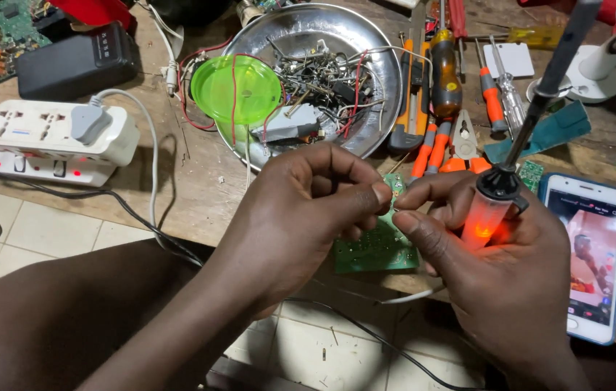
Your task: Soldering or desoldering electronic components on a printed circuit board using a soldering iron at a workbench.
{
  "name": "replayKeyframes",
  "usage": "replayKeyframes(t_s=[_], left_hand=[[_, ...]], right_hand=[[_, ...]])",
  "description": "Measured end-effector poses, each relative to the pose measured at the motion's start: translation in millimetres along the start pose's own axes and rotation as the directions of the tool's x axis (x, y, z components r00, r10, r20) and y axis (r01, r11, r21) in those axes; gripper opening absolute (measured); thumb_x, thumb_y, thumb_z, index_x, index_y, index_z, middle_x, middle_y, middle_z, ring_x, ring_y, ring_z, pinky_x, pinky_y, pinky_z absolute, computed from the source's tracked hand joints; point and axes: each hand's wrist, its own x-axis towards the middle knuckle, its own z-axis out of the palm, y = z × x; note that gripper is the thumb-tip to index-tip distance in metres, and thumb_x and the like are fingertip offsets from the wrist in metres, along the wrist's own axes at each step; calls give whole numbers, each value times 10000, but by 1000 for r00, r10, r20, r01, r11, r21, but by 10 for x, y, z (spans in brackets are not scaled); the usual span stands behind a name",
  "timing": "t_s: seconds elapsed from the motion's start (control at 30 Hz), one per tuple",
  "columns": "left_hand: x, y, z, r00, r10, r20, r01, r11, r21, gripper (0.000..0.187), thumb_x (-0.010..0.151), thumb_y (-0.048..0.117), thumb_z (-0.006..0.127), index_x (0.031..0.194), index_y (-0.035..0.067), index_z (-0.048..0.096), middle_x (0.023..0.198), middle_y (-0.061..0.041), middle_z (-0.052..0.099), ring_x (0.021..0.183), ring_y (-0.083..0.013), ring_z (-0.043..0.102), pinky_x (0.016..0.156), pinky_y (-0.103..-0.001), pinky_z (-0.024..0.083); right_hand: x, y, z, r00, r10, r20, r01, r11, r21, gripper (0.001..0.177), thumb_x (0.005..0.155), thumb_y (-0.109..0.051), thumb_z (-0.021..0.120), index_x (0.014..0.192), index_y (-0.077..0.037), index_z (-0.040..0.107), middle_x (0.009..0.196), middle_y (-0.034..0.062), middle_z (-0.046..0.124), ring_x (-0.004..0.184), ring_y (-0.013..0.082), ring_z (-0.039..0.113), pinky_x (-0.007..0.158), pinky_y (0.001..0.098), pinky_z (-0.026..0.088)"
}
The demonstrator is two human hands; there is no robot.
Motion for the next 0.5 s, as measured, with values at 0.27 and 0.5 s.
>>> replayKeyframes(t_s=[0.27,0.5], left_hand=[[-47,94,1,996,-86,-5,86,995,49,46,865,28,786,860,-10,760,682,-123,708,596,-161,606,578,-283,511],[-48,92,-16,983,-181,-34,183,982,48,57,872,0,822,868,-24,771,673,-144,707,579,-180,598,552,-298,490]], right_hand=[[-37,69,-1,997,72,34,-76,990,115,349,878,23,711,772,-108,406,980,161,739,979,212,725,723,310,588],[-20,-31,25,993,89,75,-96,989,110,349,859,15,709,765,-128,406,982,142,774,959,210,768,841,355,685]])
